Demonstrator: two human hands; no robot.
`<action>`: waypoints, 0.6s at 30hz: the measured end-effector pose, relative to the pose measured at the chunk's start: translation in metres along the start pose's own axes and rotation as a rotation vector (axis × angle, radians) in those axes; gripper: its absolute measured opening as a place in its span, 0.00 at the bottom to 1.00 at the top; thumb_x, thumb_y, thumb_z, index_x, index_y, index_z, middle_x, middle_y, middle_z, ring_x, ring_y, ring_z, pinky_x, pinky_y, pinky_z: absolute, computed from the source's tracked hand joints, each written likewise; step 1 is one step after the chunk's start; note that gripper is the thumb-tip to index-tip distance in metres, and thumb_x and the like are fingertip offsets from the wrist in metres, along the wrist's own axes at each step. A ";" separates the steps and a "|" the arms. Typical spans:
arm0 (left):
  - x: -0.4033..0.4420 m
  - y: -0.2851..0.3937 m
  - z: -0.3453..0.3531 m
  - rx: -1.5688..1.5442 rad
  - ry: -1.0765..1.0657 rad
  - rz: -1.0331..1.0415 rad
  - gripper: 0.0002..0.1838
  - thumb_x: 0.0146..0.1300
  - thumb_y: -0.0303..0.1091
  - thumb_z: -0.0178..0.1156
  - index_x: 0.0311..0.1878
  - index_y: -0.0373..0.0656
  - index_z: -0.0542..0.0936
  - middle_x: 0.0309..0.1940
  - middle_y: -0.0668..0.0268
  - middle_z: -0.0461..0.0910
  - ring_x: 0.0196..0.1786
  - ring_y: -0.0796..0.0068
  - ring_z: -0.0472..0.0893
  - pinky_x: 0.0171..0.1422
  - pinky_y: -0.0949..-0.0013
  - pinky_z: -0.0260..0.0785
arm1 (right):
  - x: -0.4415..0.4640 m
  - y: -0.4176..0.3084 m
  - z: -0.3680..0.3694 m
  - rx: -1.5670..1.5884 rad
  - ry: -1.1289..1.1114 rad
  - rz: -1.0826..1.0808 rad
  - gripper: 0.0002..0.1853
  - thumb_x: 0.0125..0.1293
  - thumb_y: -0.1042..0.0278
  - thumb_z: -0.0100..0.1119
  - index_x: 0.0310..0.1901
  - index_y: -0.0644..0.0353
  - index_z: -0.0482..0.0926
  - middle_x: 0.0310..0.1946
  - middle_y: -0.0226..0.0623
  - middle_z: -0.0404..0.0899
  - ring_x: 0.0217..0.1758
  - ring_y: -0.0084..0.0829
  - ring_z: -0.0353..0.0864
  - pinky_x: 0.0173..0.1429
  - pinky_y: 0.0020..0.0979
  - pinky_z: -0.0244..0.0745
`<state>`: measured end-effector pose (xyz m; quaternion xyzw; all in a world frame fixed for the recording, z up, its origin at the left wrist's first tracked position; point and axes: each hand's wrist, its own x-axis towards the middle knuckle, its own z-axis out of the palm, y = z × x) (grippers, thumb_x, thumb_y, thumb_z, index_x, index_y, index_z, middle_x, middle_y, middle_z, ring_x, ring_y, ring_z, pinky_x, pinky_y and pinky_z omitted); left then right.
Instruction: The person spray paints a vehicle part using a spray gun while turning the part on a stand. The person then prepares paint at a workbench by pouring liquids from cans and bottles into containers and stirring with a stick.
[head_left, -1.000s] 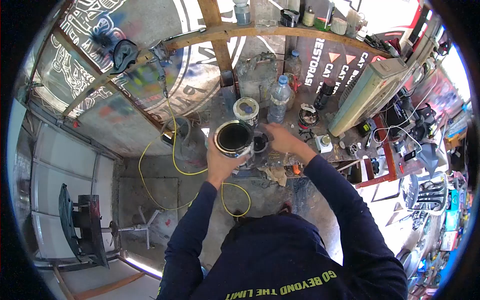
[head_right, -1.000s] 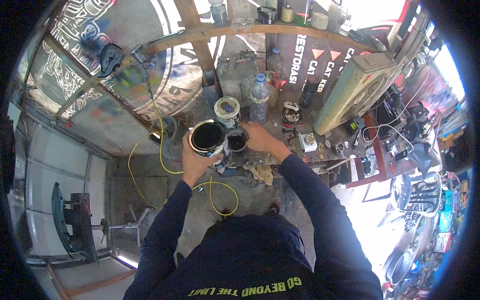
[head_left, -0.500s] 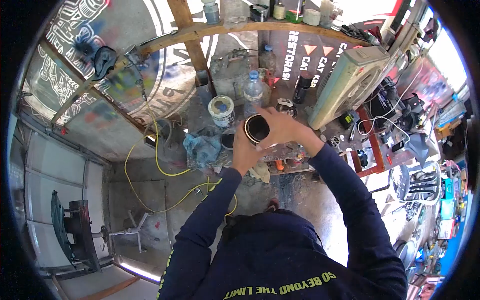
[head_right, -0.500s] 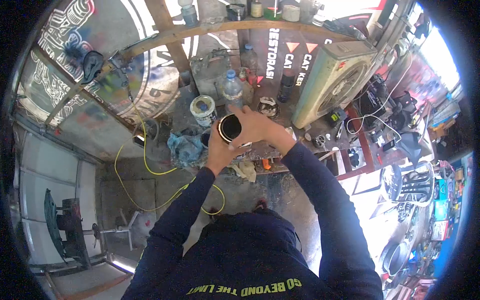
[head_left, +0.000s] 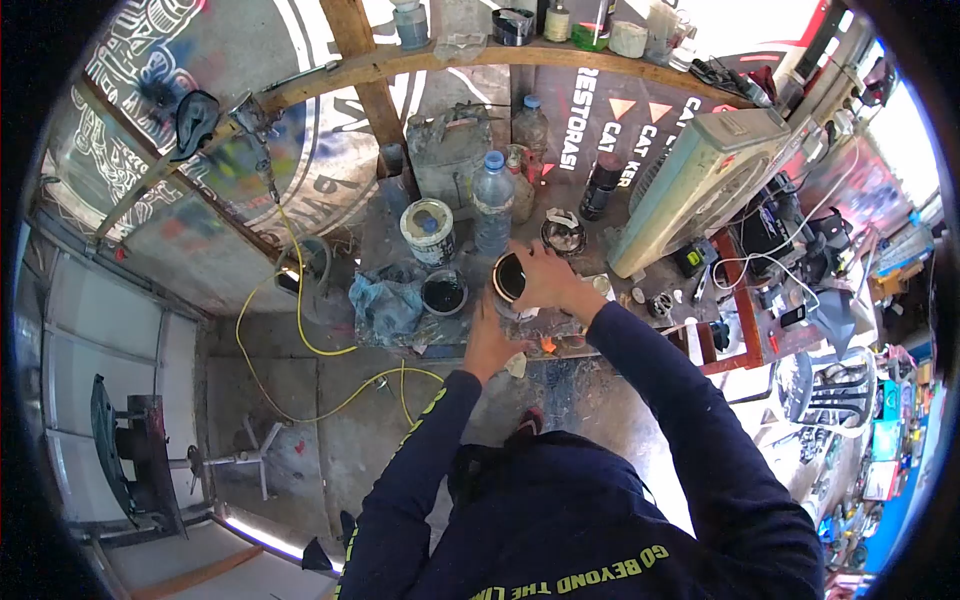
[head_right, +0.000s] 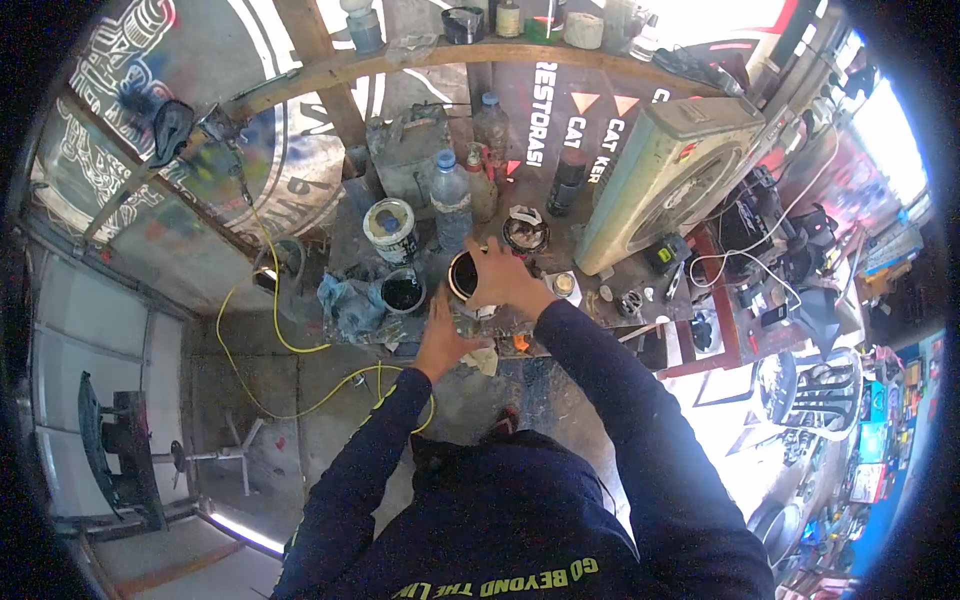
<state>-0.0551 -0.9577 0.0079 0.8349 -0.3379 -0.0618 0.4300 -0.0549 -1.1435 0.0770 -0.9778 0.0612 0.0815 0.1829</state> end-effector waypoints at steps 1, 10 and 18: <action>-0.005 -0.012 0.003 0.005 -0.075 -0.069 0.67 0.41 0.43 0.83 0.76 0.29 0.46 0.71 0.39 0.60 0.72 0.41 0.64 0.76 0.52 0.59 | 0.007 0.003 0.001 0.006 0.005 0.008 0.63 0.35 0.52 0.78 0.76 0.51 0.52 0.62 0.60 0.64 0.63 0.64 0.71 0.66 0.51 0.71; -0.012 -0.037 0.000 0.096 -0.443 -0.191 0.48 0.49 0.45 0.75 0.70 0.33 0.64 0.65 0.40 0.69 0.68 0.42 0.69 0.72 0.53 0.63 | 0.043 0.033 0.029 -0.078 0.096 -0.061 0.57 0.42 0.45 0.77 0.74 0.53 0.58 0.66 0.61 0.63 0.66 0.65 0.69 0.66 0.54 0.70; -0.019 -0.016 -0.007 0.037 -0.354 -0.112 0.42 0.55 0.41 0.71 0.69 0.36 0.65 0.64 0.43 0.69 0.67 0.43 0.70 0.72 0.53 0.63 | 0.085 0.168 0.066 0.376 0.637 0.695 0.18 0.61 0.57 0.64 0.41 0.68 0.83 0.38 0.54 0.85 0.45 0.57 0.83 0.53 0.49 0.77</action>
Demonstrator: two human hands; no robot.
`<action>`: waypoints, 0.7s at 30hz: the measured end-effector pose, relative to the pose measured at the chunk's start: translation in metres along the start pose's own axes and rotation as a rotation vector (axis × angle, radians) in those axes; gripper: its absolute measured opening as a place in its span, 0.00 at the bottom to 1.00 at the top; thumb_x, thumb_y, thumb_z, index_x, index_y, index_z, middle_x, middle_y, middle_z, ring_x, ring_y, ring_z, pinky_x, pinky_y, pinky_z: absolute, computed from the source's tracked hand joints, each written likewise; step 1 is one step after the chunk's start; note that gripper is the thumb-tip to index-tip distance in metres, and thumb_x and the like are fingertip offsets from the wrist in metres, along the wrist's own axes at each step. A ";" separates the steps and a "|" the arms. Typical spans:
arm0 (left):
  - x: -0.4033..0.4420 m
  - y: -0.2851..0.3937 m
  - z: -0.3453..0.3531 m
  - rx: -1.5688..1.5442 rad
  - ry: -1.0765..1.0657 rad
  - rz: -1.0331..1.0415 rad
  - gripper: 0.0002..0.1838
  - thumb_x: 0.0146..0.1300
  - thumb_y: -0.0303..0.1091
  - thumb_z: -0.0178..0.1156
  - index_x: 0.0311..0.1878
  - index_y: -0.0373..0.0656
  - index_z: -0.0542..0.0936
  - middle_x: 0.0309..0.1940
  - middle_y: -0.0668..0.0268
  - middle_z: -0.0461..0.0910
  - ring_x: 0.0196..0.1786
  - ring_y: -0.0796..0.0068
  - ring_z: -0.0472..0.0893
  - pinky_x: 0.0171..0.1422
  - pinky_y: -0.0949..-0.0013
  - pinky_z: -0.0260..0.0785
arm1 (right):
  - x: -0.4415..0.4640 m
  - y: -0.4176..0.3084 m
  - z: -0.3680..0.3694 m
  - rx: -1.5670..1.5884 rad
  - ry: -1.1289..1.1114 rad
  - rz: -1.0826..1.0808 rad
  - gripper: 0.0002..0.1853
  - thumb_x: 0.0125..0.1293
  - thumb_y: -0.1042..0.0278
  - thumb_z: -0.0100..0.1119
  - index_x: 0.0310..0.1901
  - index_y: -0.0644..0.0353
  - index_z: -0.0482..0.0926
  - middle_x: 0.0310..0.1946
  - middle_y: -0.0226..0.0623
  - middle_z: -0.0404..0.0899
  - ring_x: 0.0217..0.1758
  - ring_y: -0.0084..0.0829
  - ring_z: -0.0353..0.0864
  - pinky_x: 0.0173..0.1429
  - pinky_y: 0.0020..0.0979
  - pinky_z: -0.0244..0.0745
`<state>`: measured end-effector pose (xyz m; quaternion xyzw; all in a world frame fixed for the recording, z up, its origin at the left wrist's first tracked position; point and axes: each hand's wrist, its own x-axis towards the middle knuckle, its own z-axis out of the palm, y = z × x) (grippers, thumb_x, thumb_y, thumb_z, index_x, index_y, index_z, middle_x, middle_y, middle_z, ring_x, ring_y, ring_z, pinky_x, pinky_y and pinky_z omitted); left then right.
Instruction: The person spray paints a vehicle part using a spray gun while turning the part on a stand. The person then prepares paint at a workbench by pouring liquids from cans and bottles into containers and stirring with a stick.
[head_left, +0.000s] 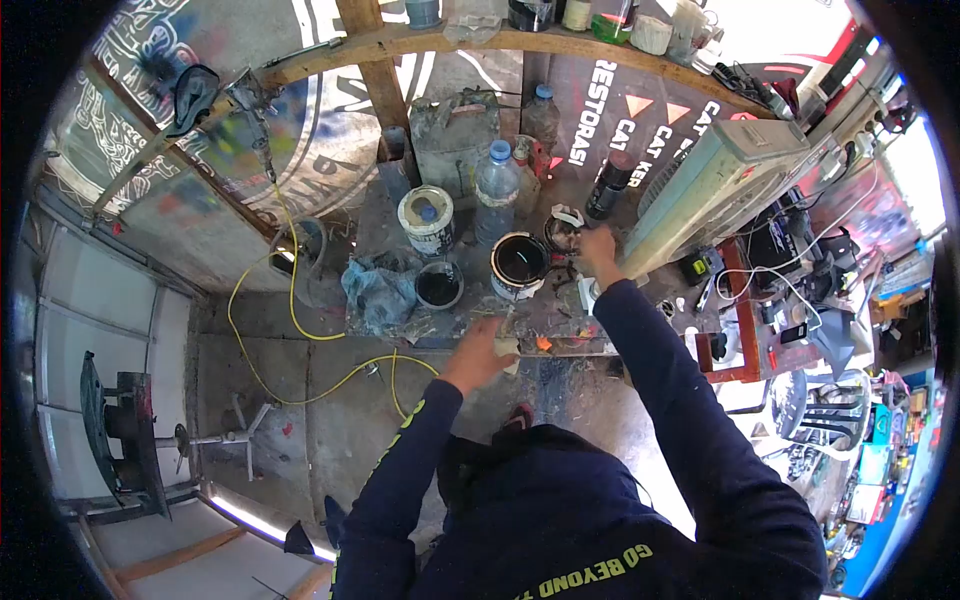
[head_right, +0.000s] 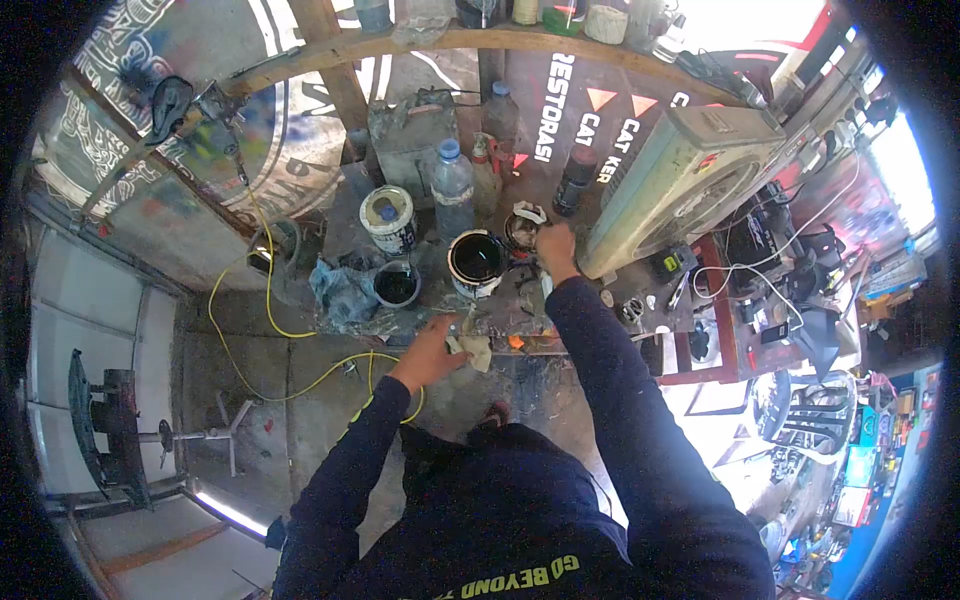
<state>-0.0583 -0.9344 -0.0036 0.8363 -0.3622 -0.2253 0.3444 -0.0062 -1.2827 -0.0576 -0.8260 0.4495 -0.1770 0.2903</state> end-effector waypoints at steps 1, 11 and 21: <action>-0.002 0.004 -0.003 -0.033 0.011 0.017 0.41 0.55 0.40 0.71 0.69 0.35 0.65 0.64 0.43 0.69 0.67 0.42 0.70 0.72 0.53 0.63 | 0.010 0.013 0.002 0.004 -0.001 -0.005 0.18 0.61 0.57 0.64 0.41 0.68 0.83 0.38 0.54 0.85 0.45 0.57 0.83 0.53 0.49 0.77; -0.002 0.031 -0.030 -0.052 0.273 0.162 0.24 0.58 0.32 0.68 0.59 0.40 0.77 0.52 0.52 0.78 0.53 0.50 0.79 0.56 0.57 0.72 | -0.001 0.023 -0.019 0.966 -0.303 0.321 0.07 0.64 0.68 0.64 0.40 0.61 0.84 0.29 0.41 0.84 0.26 0.33 0.83 0.29 0.37 0.78; 0.122 0.090 -0.048 -0.122 0.530 0.346 0.14 0.58 0.29 0.68 0.48 0.37 0.83 0.41 0.53 0.82 0.40 0.52 0.83 0.47 0.57 0.74 | -0.024 -0.070 -0.138 0.348 -0.489 -0.345 0.11 0.55 0.70 0.66 0.38 0.68 0.85 0.24 0.40 0.83 0.22 0.28 0.81 0.30 0.33 0.77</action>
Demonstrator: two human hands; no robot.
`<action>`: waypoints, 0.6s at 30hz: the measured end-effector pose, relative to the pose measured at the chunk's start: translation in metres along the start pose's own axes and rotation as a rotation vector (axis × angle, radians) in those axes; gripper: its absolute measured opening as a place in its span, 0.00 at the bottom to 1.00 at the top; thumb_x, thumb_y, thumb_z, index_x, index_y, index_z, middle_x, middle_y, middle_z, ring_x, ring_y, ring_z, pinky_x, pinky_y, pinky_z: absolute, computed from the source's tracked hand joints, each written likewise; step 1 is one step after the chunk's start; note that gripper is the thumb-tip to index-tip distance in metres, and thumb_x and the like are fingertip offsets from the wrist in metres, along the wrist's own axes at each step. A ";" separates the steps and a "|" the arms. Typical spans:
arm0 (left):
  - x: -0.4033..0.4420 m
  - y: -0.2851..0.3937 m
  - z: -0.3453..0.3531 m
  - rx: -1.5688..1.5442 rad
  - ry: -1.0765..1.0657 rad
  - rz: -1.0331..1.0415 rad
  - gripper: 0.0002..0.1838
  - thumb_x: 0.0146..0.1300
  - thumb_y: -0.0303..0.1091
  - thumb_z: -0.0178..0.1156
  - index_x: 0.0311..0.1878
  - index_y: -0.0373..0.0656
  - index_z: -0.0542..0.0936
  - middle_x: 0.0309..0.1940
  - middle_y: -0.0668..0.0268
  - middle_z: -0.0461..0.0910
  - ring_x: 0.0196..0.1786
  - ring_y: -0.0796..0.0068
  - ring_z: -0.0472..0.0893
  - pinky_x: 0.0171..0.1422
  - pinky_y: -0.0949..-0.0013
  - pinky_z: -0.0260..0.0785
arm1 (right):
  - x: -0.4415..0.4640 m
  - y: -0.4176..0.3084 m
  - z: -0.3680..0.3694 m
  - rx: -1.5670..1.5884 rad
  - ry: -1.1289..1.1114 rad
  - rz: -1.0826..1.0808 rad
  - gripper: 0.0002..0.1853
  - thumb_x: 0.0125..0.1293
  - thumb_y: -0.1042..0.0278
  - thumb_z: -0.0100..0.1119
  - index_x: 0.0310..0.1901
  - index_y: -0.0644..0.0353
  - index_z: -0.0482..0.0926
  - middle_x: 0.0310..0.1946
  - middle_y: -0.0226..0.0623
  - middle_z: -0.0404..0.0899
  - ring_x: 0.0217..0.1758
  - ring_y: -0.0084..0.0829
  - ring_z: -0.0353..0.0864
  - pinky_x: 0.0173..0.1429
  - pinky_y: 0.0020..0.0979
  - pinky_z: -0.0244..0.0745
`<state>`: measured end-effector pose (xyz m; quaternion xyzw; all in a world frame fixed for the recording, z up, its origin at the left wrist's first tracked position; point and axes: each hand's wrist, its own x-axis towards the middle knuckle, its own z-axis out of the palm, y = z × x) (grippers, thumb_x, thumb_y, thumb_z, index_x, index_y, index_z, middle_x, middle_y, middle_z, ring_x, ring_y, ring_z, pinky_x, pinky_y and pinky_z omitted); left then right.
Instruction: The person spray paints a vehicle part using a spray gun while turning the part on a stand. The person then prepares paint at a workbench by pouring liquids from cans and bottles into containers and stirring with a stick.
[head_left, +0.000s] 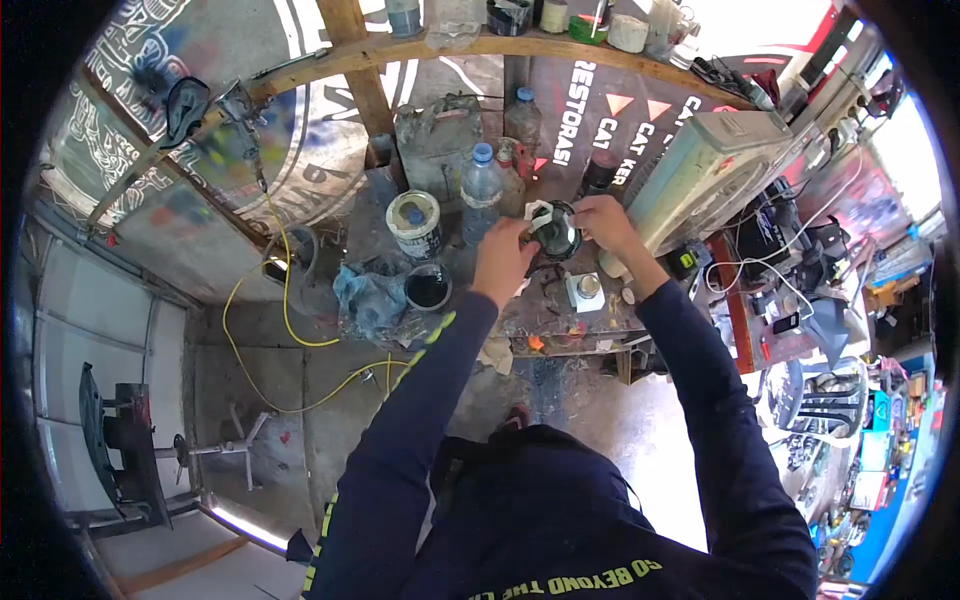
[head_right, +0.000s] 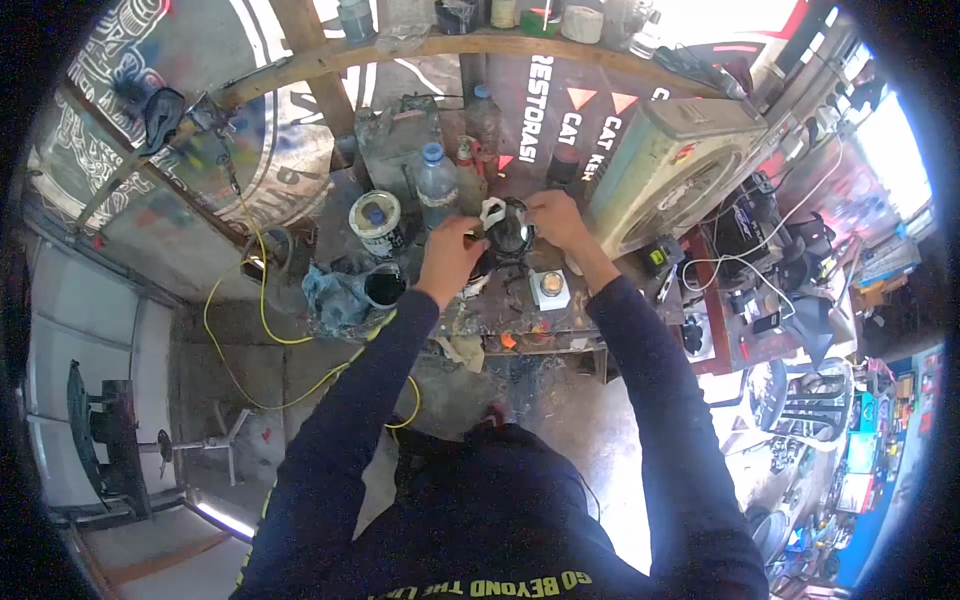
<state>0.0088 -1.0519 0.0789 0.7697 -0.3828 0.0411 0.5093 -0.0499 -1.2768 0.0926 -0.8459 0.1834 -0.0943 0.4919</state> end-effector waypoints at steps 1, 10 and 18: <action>0.009 0.003 0.006 0.092 -0.016 -0.001 0.13 0.57 0.29 0.68 0.46 0.36 0.83 0.41 0.52 0.82 0.40 0.51 0.83 0.47 0.57 0.74 | -0.010 -0.026 -0.007 -0.039 -0.059 -0.083 0.10 0.54 0.70 0.66 0.35 0.70 0.84 0.23 0.41 0.82 0.22 0.30 0.81 0.30 0.34 0.77; 0.045 -0.013 0.007 0.084 0.051 0.041 0.09 0.59 0.30 0.66 0.40 0.36 0.85 0.31 0.52 0.85 0.34 0.56 0.86 0.39 0.60 0.76 | -0.031 -0.035 -0.031 -0.206 0.008 -0.099 0.11 0.53 0.68 0.66 0.35 0.66 0.85 0.28 0.49 0.83 0.34 0.42 0.85 0.41 0.39 0.78; 0.051 -0.029 0.008 0.020 -0.018 -0.159 0.08 0.57 0.30 0.64 0.38 0.38 0.87 0.27 0.50 0.84 0.31 0.55 0.86 0.38 0.59 0.76 | -0.057 -0.010 -0.057 -0.427 0.105 -0.148 0.12 0.53 0.68 0.65 0.39 0.61 0.85 0.33 0.51 0.84 0.38 0.51 0.84 0.45 0.43 0.78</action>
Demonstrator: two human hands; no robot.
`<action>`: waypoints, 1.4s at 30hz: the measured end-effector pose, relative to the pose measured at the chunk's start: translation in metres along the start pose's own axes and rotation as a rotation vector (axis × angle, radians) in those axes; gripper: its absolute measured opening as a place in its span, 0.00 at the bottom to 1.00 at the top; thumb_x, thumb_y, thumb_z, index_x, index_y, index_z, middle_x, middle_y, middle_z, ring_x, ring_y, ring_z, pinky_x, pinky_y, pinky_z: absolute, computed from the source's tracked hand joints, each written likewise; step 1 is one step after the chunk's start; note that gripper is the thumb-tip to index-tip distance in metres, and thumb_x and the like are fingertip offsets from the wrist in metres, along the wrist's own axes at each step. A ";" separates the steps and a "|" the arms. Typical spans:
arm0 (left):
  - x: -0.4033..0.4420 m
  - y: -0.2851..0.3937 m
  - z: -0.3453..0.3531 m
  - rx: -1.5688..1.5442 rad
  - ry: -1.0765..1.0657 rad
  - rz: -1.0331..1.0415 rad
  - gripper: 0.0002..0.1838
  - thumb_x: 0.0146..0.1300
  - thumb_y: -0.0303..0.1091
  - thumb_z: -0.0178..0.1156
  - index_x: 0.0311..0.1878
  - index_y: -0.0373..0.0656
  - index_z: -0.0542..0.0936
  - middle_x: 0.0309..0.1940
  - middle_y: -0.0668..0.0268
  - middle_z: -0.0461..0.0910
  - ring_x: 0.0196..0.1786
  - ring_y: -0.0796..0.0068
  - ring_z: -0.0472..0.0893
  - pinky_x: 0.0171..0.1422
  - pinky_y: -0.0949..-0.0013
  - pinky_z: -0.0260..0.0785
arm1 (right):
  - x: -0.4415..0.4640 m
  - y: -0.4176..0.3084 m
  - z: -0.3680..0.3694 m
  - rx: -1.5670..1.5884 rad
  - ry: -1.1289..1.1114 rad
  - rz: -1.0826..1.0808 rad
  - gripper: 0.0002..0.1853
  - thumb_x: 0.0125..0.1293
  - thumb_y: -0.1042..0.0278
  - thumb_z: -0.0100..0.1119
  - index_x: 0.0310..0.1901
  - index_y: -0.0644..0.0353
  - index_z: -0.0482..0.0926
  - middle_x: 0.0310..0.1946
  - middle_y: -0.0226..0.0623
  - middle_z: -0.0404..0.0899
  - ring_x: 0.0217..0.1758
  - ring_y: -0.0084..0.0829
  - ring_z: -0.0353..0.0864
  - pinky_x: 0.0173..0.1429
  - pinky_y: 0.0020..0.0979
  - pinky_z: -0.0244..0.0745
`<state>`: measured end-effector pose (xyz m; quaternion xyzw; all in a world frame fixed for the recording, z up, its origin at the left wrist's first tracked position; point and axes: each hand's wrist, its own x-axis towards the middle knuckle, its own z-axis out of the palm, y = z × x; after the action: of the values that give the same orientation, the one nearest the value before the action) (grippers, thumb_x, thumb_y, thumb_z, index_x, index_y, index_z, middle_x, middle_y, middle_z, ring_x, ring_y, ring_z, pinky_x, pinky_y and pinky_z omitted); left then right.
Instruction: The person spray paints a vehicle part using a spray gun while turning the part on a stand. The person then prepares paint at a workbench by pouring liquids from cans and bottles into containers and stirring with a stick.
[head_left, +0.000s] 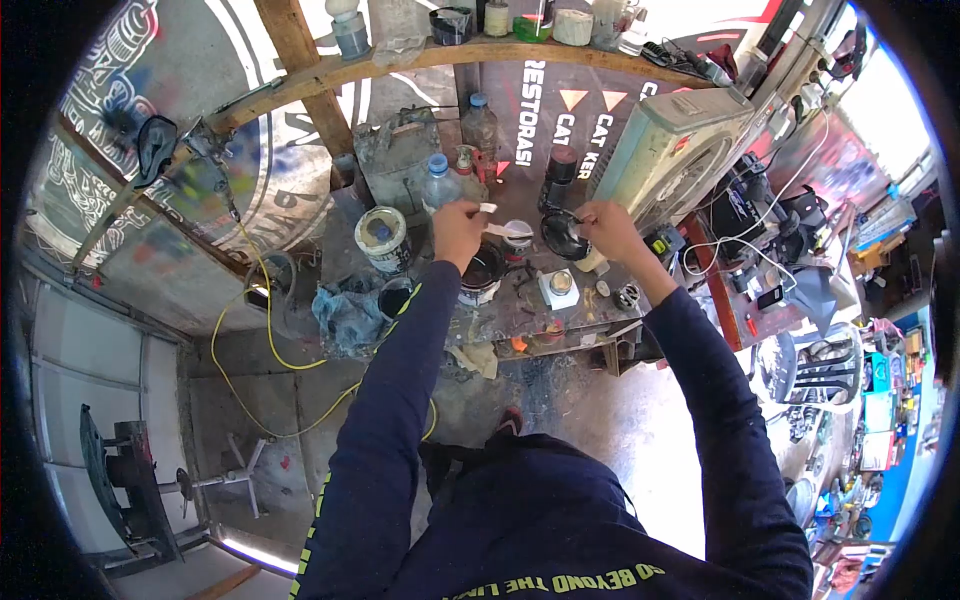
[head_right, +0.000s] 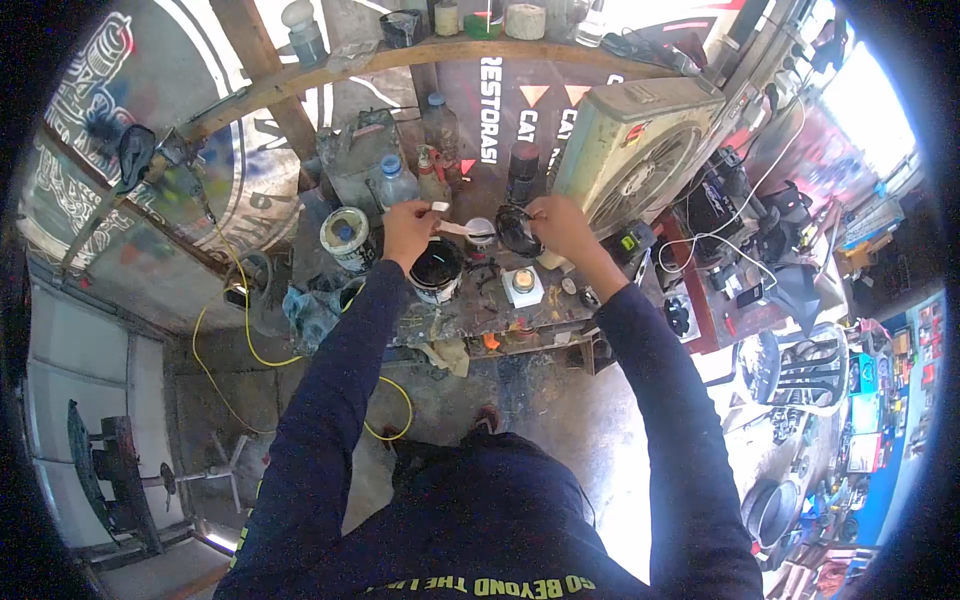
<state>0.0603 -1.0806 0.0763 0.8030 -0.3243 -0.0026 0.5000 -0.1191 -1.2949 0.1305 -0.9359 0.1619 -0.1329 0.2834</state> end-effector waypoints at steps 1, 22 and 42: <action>0.002 0.006 0.002 0.000 -0.001 -0.002 0.08 0.57 0.30 0.64 0.38 0.38 0.87 0.27 0.50 0.84 0.31 0.55 0.86 0.38 0.59 0.76 | -0.004 -0.002 0.002 -0.043 -0.002 -0.030 0.11 0.53 0.69 0.64 0.39 0.61 0.85 0.34 0.51 0.84 0.39 0.52 0.84 0.46 0.44 0.78; 0.099 -0.014 0.055 0.415 -0.149 0.029 0.12 0.60 0.37 0.66 0.37 0.35 0.85 0.37 0.48 0.85 0.43 0.46 0.85 0.47 0.51 0.78 | -0.021 -0.041 0.006 -0.164 0.109 -0.171 0.09 0.57 0.75 0.61 0.41 0.62 0.81 0.37 0.46 0.80 0.43 0.52 0.80 0.48 0.47 0.75; 0.018 0.021 -0.079 0.035 -0.152 0.104 0.18 0.69 0.43 0.59 0.31 0.35 0.82 0.20 0.58 0.80 0.24 0.67 0.80 0.31 0.62 0.69 | -0.017 -0.056 0.150 -0.384 -0.112 -0.612 0.15 0.53 0.76 0.60 0.44 0.61 0.84 0.47 0.39 0.78 0.57 0.41 0.77 0.57 0.37 0.79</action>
<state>0.0890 -1.0330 0.1384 0.7912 -0.4025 -0.0321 0.4592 -0.0708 -1.1714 0.0387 -0.9829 -0.1196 -0.1275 0.0579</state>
